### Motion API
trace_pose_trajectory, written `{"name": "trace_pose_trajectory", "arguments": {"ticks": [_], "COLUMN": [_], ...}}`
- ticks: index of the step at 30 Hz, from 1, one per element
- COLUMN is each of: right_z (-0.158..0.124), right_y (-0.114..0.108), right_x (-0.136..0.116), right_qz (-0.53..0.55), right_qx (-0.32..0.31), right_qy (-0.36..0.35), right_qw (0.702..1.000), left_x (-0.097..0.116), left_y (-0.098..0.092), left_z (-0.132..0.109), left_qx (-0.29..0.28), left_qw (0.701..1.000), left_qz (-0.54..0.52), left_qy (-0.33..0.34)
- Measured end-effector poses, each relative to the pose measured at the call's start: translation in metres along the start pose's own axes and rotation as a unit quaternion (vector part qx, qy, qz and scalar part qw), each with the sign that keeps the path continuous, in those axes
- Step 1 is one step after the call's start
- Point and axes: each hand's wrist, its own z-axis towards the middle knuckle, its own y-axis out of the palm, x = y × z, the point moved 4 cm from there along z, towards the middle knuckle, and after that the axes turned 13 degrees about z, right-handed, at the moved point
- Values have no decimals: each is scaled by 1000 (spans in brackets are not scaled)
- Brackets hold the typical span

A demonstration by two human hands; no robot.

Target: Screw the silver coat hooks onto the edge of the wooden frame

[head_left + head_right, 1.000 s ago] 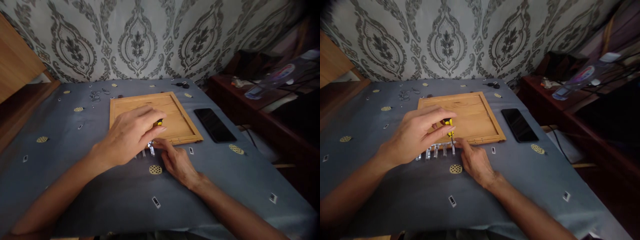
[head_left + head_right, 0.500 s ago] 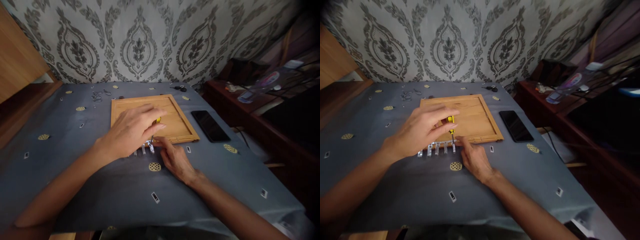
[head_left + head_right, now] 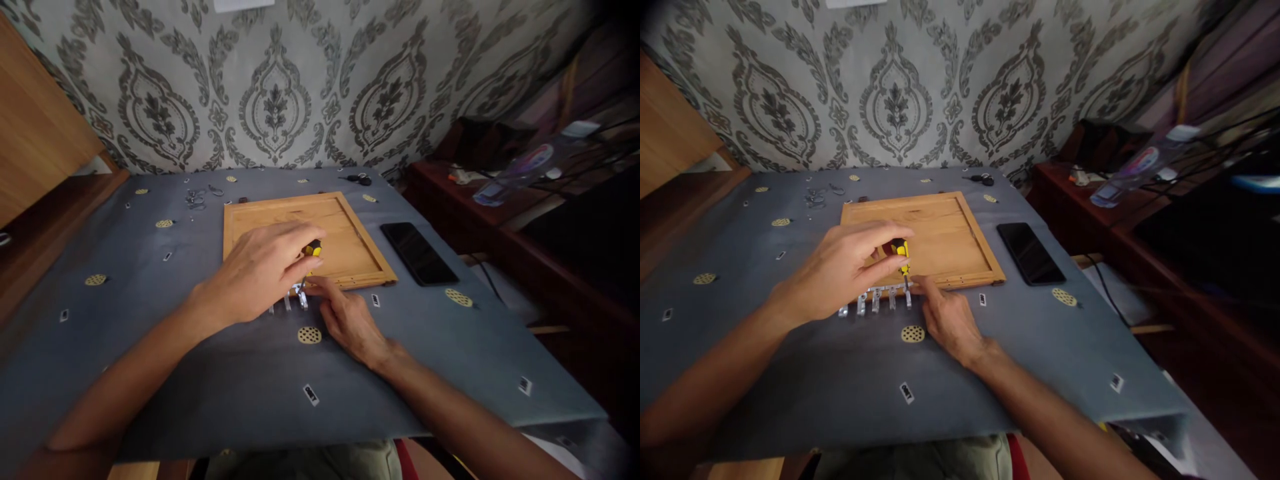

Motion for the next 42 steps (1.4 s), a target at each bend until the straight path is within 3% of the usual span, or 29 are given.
{"name": "trace_pose_trajectory", "arguments": {"ticks": [12,22,29,42], "right_z": [-1,1,1,1], "right_y": [1,0,-6,3], "right_x": [4,0,-14,-7], "right_qz": [4,13,33,6], "right_qx": [-8,2,-26,-8], "right_qy": [17,0,24,26], "right_qw": [1000,1000,999,1000], "left_x": [0,0,-2,-4], "left_y": [-5,-2,-2,1], "left_z": [1,1,0,-2], "left_qx": [-45,-53,-42,-56], "left_qw": [998,998,999,998], "left_qz": [-33,-29,-16,-12], "left_qy": [-8,-17,-17,-17]}}
